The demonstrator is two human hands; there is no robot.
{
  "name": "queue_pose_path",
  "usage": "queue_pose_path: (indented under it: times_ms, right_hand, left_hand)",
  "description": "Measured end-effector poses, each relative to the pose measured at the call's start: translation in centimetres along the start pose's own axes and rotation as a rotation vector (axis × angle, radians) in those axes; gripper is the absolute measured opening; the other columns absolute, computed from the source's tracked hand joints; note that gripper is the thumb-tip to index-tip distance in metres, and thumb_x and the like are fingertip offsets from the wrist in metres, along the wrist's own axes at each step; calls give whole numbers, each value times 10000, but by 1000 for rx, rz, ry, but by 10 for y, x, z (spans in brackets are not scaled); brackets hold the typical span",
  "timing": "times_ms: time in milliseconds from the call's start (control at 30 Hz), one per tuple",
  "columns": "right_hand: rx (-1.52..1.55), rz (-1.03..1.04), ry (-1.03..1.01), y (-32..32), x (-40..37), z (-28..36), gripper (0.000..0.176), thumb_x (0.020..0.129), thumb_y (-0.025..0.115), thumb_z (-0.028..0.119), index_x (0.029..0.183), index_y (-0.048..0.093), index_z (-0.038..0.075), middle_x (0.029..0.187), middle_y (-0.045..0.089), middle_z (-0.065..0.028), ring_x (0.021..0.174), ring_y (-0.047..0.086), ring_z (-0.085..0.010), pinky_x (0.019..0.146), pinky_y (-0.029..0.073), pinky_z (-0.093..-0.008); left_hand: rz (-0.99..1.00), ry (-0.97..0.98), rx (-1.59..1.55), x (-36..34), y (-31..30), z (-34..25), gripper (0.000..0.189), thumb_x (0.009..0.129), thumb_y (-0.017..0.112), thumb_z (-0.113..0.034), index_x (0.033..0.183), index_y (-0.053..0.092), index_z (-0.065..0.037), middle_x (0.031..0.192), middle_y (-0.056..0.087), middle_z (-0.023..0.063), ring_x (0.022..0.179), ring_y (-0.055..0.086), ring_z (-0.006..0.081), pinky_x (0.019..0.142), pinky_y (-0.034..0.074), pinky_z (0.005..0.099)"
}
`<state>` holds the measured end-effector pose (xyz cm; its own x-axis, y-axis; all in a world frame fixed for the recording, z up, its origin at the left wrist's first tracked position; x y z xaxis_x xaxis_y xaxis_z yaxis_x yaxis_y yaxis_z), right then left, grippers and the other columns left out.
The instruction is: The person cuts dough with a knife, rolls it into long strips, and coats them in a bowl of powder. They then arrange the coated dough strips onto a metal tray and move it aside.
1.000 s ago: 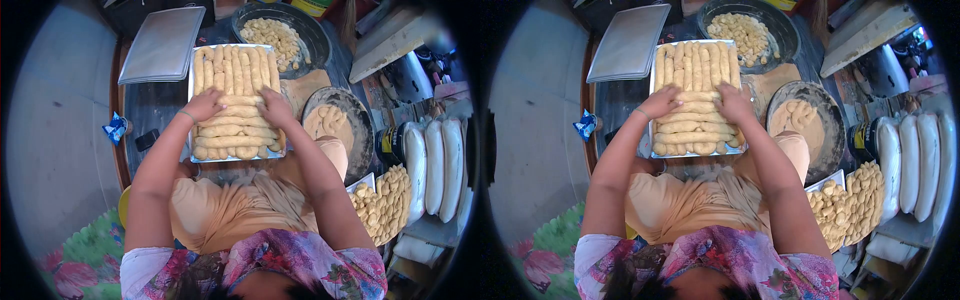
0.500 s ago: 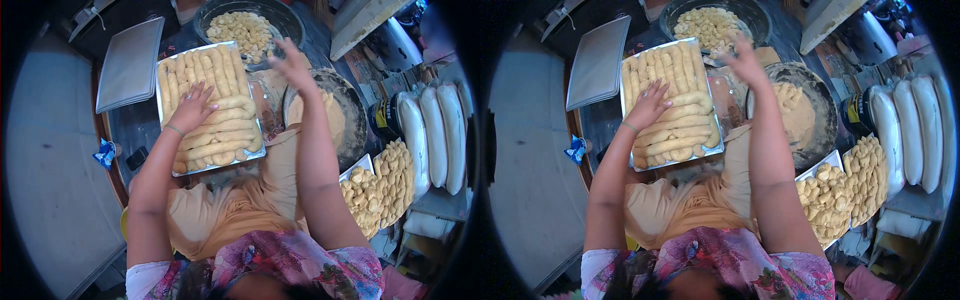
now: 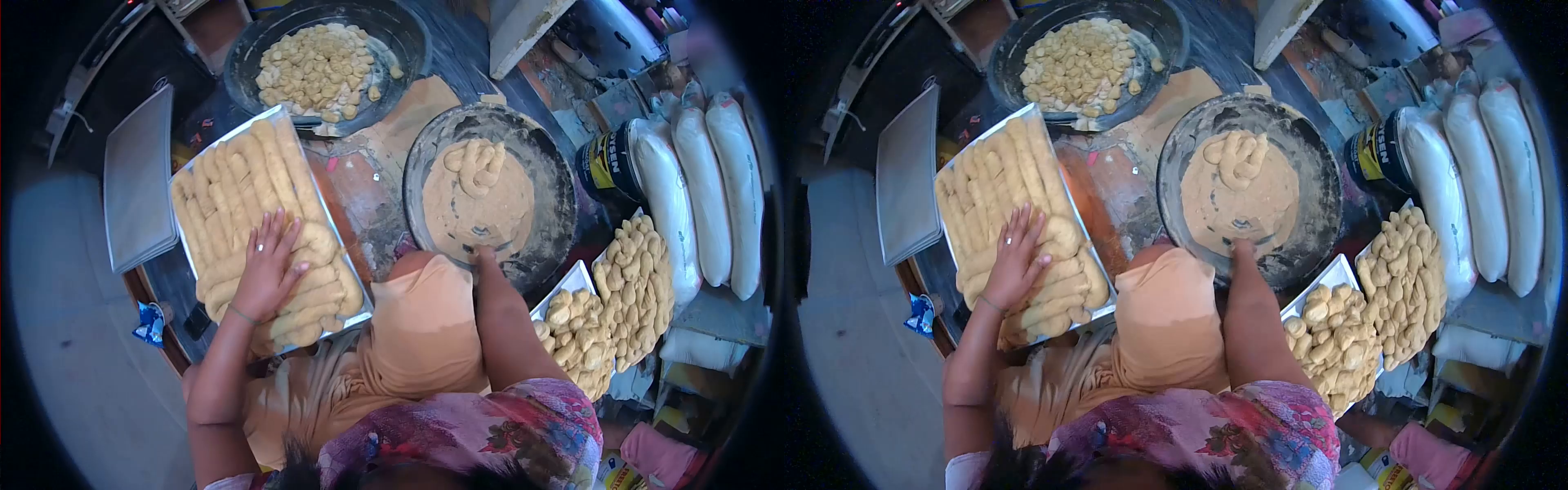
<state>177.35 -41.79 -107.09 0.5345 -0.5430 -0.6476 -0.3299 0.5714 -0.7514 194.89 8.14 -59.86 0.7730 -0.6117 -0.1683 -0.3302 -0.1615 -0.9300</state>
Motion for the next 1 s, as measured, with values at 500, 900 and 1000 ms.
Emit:
queue_pose_path:
  times_ms: [500, 900, 1000]
  right_hand:
    - [167, 337, -1042, -44, 2, 227, 274, 773, 544, 63, 1035, 594, 3, 1058, 615, -126, 931, 574, -238, 843, 448, -374]
    - [481, -326, 117, -166, 139, 46, 508, 683, 712, 203, 1135, 560, 28, 1029, 629, -202, 993, 602, -354, 871, 466, -403]
    - [703, -598, -53, -152, 74, 95, 471, 699, 685, 139, 1133, 545, 22, 1026, 617, -187, 940, 600, -310, 843, 465, -367]
  left_hand:
    - [11, 250, -84, 154, 21, -222, 481, 874, 552, -340, 1263, 504, -61, 1328, 453, 201, 1292, 359, 366, 1076, 217, 505]
    - [463, 328, 20, 145, 93, -242, 381, 873, 541, -313, 1120, 536, -23, 1083, 576, 171, 1082, 537, 323, 977, 335, 482]
    - [459, 322, -25, 145, 89, -244, 333, 866, 546, -302, 1056, 550, -29, 1014, 590, 159, 1013, 565, 311, 923, 381, 443]
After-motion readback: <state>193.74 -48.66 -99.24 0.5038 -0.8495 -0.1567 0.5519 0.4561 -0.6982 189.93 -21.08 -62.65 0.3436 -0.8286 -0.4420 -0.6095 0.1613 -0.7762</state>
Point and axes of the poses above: each hand's wrist, its own x-axis towards the middle knuckle, its own y-axis out of the palm, z = x × y, the point moved 9 cm from there along x, towards the middle knuckle
